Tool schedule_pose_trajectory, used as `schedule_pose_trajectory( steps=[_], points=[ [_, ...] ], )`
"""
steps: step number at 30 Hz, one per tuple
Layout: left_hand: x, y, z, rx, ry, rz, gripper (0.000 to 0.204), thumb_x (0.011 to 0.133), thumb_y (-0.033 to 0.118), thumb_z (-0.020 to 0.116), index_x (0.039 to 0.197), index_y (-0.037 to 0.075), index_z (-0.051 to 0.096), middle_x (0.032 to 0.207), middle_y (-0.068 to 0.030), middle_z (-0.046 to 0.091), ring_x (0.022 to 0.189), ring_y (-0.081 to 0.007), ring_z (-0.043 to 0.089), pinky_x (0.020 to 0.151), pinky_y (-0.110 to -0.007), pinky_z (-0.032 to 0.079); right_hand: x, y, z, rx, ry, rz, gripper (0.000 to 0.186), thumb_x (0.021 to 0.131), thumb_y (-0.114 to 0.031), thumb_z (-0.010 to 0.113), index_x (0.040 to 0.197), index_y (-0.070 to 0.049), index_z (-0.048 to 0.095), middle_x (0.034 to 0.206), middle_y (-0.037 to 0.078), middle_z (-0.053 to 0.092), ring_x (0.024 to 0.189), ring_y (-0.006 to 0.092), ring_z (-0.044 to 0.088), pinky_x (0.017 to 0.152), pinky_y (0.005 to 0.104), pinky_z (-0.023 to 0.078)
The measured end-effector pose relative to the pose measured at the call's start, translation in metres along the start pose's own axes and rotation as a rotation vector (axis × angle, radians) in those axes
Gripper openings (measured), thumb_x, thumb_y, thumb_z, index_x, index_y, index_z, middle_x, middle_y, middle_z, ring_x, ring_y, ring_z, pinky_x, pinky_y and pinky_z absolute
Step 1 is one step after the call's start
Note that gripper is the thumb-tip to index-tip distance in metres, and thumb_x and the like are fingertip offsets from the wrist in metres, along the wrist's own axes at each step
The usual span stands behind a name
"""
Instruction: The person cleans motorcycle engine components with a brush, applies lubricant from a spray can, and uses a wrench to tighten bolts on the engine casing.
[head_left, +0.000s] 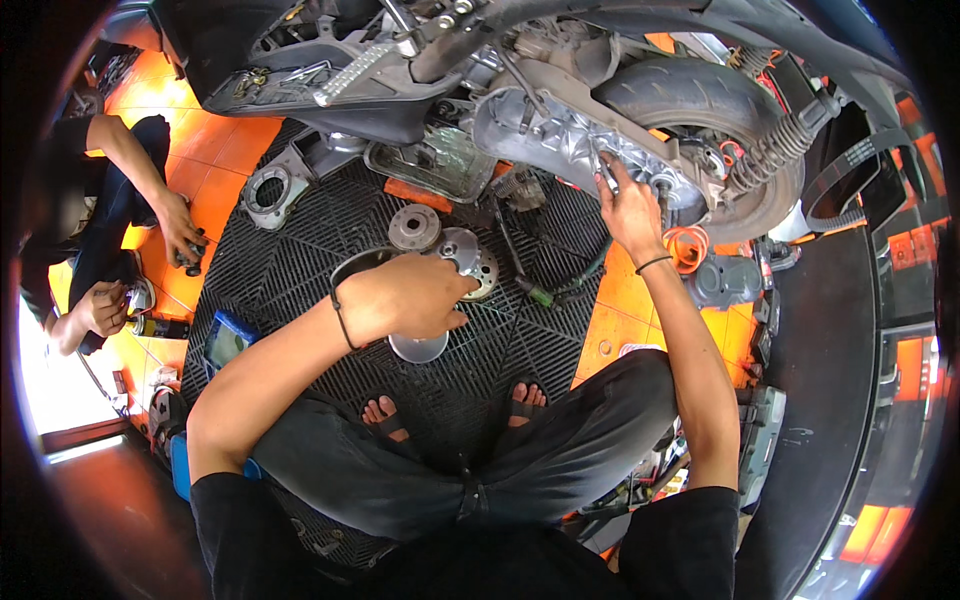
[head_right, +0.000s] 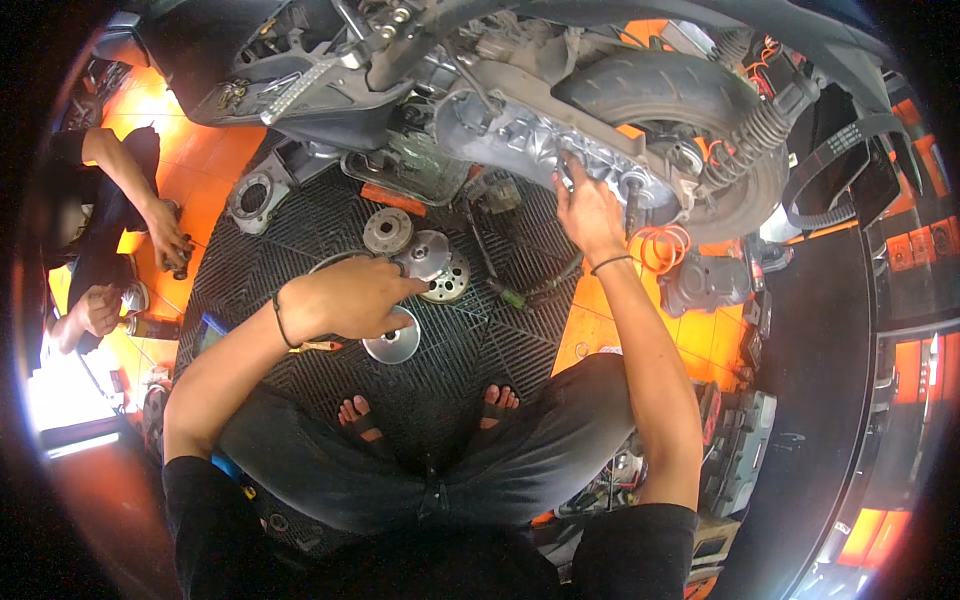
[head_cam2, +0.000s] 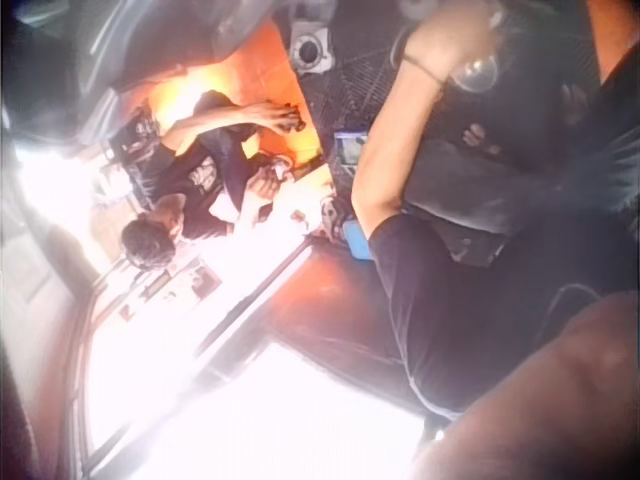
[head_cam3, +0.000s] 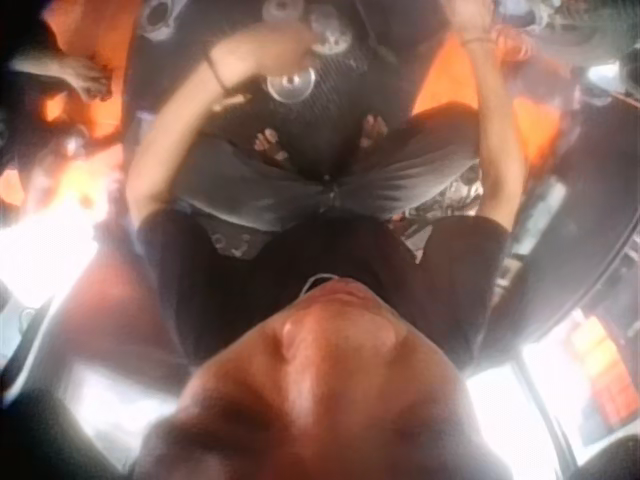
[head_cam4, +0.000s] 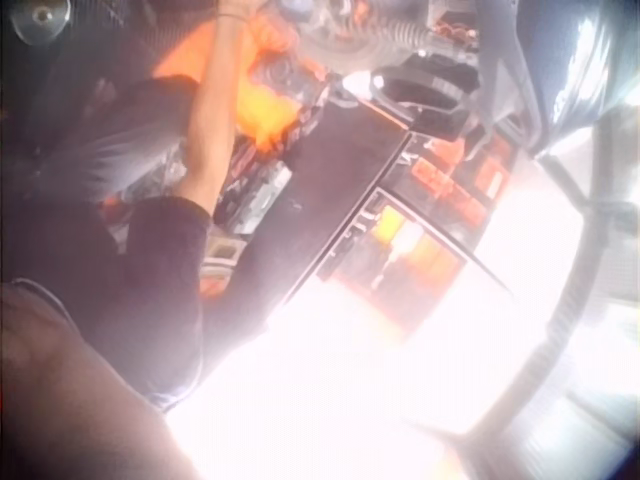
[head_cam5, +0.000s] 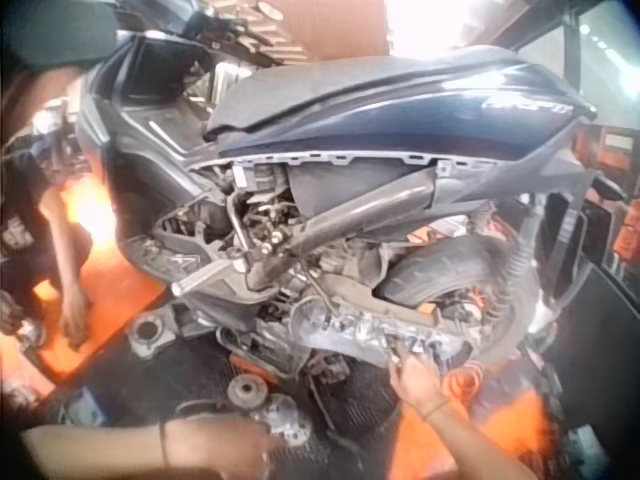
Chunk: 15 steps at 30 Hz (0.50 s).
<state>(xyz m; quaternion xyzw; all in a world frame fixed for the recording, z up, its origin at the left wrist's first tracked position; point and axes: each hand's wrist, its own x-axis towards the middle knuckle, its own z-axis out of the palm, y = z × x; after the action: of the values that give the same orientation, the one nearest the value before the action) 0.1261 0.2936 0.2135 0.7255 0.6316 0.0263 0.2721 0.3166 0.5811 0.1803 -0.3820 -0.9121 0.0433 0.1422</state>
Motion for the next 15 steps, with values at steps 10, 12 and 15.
schedule_pose_trajectory(
  steps=[10, 12, 15],
  points=[
    [0.02, 0.015, -0.001, 0.009, -0.045, 0.008, 0.048, 0.09, 0.029, 0.067, 0.128, 0.0, 0.062, 0.101, -0.0231, 0.07, 0.098, -0.0401, 0.067, 0.088, -0.046, 0.053, -0.006, 0.019, -0.007, -0.103, 0.037, 0.058, 0.042, 0.098, -0.033, 0.056, 0.137, -0.019, 0.052, 0.085, 0.027, 0.07, 0.084, 0.0495, 0.067, 0.075, 0.0586, 0.054],
    [0.021, 0.016, -0.002, 0.006, -0.063, -0.014, 0.049, 0.09, 0.03, 0.066, 0.129, 0.0, 0.062, 0.102, -0.0236, 0.07, 0.099, -0.0399, 0.067, 0.089, -0.046, 0.053, -0.003, 0.017, -0.004, -0.136, 0.018, 0.05, 0.042, 0.097, -0.032, 0.057, 0.136, -0.017, 0.052, 0.085, 0.027, 0.07, 0.083, 0.0491, 0.068, 0.074, 0.0584, 0.054],
    [0.022, 0.013, -0.003, 0.003, -0.091, -0.03, 0.05, 0.091, 0.031, 0.066, 0.129, 0.0, 0.061, 0.104, -0.0237, 0.07, 0.099, -0.0395, 0.068, 0.089, -0.046, 0.053, 0.001, 0.015, -0.002, -0.145, 0.031, 0.058, 0.043, 0.096, -0.031, 0.058, 0.135, -0.015, 0.051, 0.085, 0.027, 0.069, 0.082, 0.0485, 0.068, 0.072, 0.0584, 0.055]
  ],
)
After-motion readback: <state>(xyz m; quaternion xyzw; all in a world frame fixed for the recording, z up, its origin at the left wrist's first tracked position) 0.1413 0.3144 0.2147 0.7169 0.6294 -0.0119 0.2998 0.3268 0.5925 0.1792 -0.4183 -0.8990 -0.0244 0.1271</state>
